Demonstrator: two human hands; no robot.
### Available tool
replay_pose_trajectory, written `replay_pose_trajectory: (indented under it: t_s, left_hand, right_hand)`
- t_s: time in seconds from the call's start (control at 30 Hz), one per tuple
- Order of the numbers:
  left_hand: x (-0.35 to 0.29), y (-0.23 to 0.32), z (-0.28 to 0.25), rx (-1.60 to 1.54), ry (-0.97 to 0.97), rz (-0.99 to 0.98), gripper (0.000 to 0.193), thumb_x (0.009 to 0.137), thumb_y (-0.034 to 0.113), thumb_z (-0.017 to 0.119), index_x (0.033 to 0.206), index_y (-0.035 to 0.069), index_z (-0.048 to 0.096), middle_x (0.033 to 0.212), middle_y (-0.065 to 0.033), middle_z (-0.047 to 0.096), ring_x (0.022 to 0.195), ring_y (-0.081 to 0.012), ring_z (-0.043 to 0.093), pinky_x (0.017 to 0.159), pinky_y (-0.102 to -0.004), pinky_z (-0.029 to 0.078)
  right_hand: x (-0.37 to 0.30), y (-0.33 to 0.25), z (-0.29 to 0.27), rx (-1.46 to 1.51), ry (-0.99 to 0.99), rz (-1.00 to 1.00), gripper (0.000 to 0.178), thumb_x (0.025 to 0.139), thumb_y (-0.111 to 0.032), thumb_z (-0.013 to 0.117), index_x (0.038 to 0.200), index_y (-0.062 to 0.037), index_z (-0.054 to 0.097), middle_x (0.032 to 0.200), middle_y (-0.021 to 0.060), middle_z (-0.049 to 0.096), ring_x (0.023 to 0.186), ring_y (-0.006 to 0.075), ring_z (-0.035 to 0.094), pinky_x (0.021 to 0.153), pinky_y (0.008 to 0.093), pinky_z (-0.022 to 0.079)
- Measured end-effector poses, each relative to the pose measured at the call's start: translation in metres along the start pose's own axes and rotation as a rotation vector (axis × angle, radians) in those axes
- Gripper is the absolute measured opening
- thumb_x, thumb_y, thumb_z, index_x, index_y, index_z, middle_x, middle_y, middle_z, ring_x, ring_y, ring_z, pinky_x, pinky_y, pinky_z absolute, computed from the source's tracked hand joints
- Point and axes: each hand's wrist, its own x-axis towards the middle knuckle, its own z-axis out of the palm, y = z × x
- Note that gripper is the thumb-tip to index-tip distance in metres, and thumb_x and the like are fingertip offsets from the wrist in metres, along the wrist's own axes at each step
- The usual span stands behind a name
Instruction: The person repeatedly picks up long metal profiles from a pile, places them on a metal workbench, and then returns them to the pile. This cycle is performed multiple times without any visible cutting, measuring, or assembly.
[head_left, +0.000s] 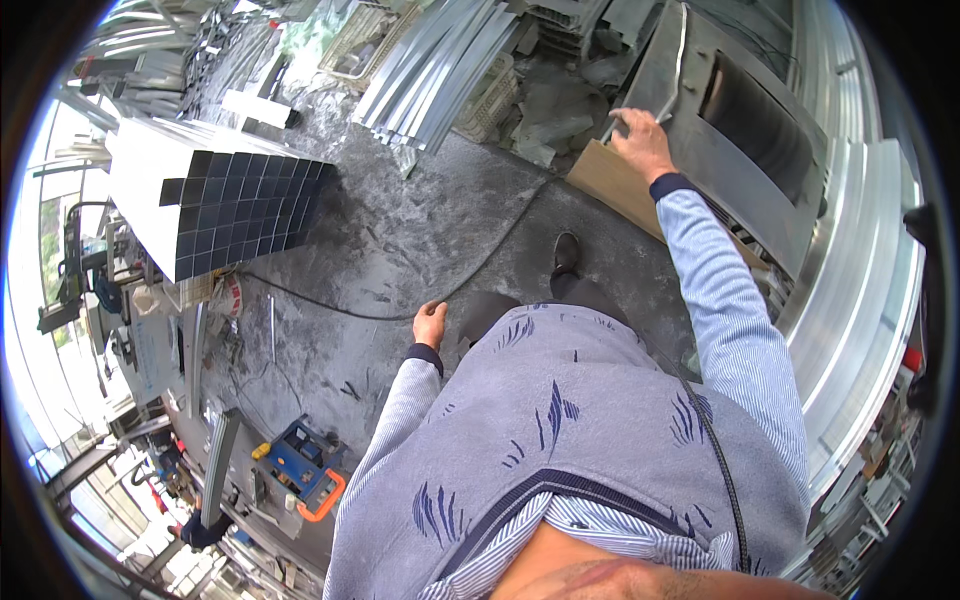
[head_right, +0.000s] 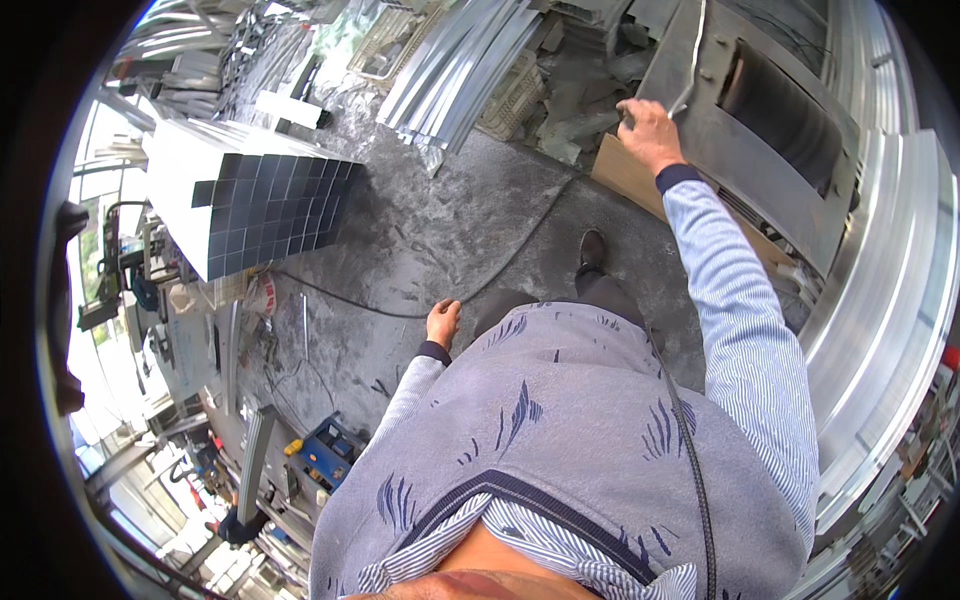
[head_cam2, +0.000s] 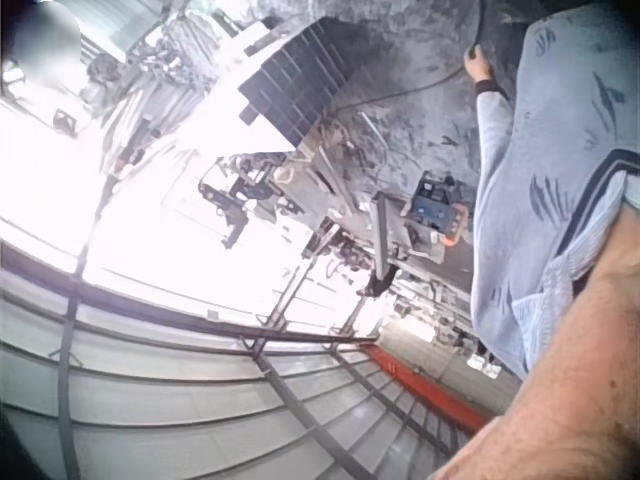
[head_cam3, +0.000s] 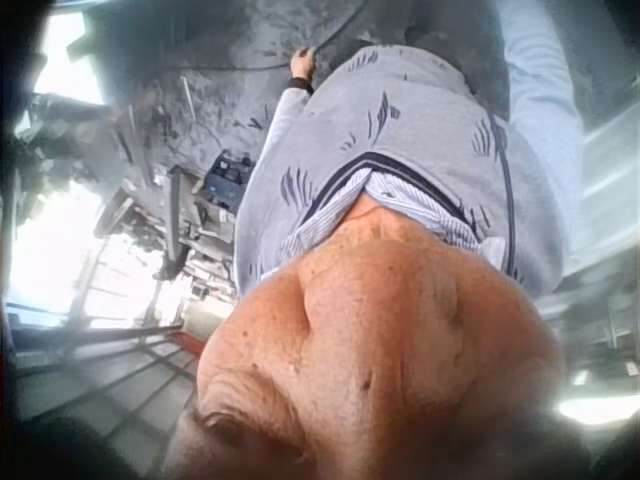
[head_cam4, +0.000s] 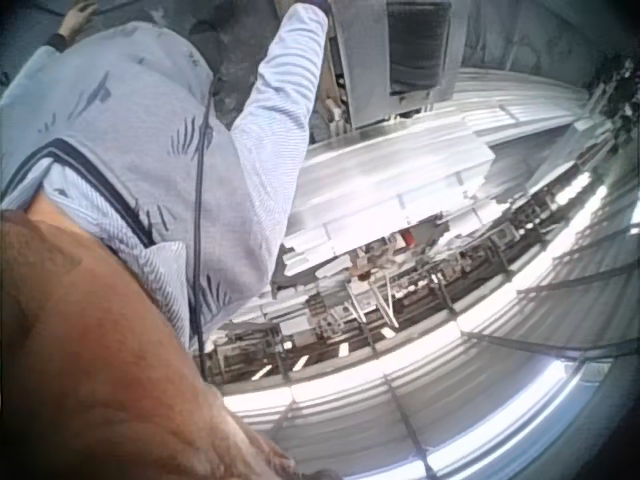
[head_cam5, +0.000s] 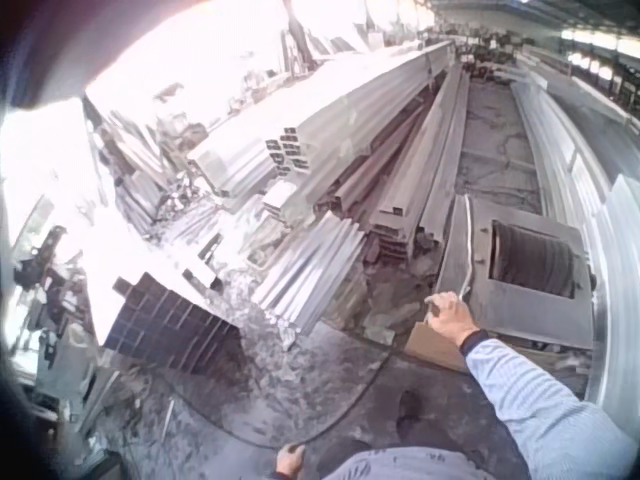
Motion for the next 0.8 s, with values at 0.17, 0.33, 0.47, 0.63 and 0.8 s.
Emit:
replay_pose_trajectory:
  t_s: [0.17, 0.33, 0.47, 0.63, 0.8]
  left_hand:
    - [0.014, 0.018, -0.004, 0.150, 0.107, 0.028, 0.060, 0.101, 0.036, 0.080, 0.148, 0.000, 0.067, 0.128, -0.0132, 0.078, 0.109, -0.0237, 0.074, 0.088, -0.0376, 0.059]
    - [0.058, 0.070, -0.033, 0.378, 0.173, -0.018, 0.062, 0.095, 0.045, 0.083, 0.138, 0.001, 0.076, 0.136, -0.0236, 0.078, 0.130, -0.0349, 0.073, 0.113, -0.0425, 0.055]
    - [0.152, 0.123, -0.046, 0.607, 0.206, 0.117, 0.064, 0.089, 0.051, 0.082, 0.130, 0.002, 0.079, 0.125, -0.0273, 0.079, 0.122, -0.0438, 0.073, 0.108, -0.0490, 0.057]
    - [0.313, 0.231, -0.047, 0.730, 0.232, 0.190, 0.087, 0.089, 0.051, 0.084, 0.157, 0.004, 0.057, 0.150, -0.0312, 0.061, 0.140, -0.0482, 0.058, 0.121, -0.0536, 0.046]
    - [0.463, 0.368, -0.033, 0.846, 0.299, 0.232, 0.097, 0.088, 0.043, 0.090, 0.168, 0.016, 0.043, 0.171, -0.0204, 0.040, 0.156, -0.0433, 0.041, 0.124, -0.0594, 0.043]
  right_hand:
    - [0.071, 0.046, 0.023, -0.112, -0.095, -0.048, 0.037, 0.082, -0.023, 0.081, 0.117, -0.0112, 0.080, 0.114, 0.0115, 0.079, 0.122, 0.0333, 0.070, 0.115, 0.0474, 0.049]
    - [0.074, 0.060, 0.041, -0.220, -0.144, -0.063, 0.038, 0.083, -0.026, 0.082, 0.119, -0.0134, 0.080, 0.124, 0.0071, 0.076, 0.139, 0.0273, 0.058, 0.125, 0.0493, 0.037]
    - [0.081, 0.050, 0.046, -0.322, -0.235, 0.001, 0.039, 0.088, -0.025, 0.078, 0.126, -0.0145, 0.079, 0.131, 0.0047, 0.076, 0.144, 0.0262, 0.056, 0.129, 0.0524, 0.031]
    - [0.102, 0.039, 0.049, -0.405, -0.300, 0.038, 0.038, 0.090, -0.024, 0.074, 0.126, -0.0134, 0.078, 0.133, 0.0034, 0.075, 0.143, 0.0280, 0.056, 0.129, 0.0553, 0.029]
    - [0.116, 0.037, 0.055, -0.444, -0.382, 0.098, 0.039, 0.089, -0.022, 0.070, 0.126, -0.0132, 0.077, 0.133, 0.0058, 0.074, 0.143, 0.0303, 0.056, 0.130, 0.0587, 0.026]
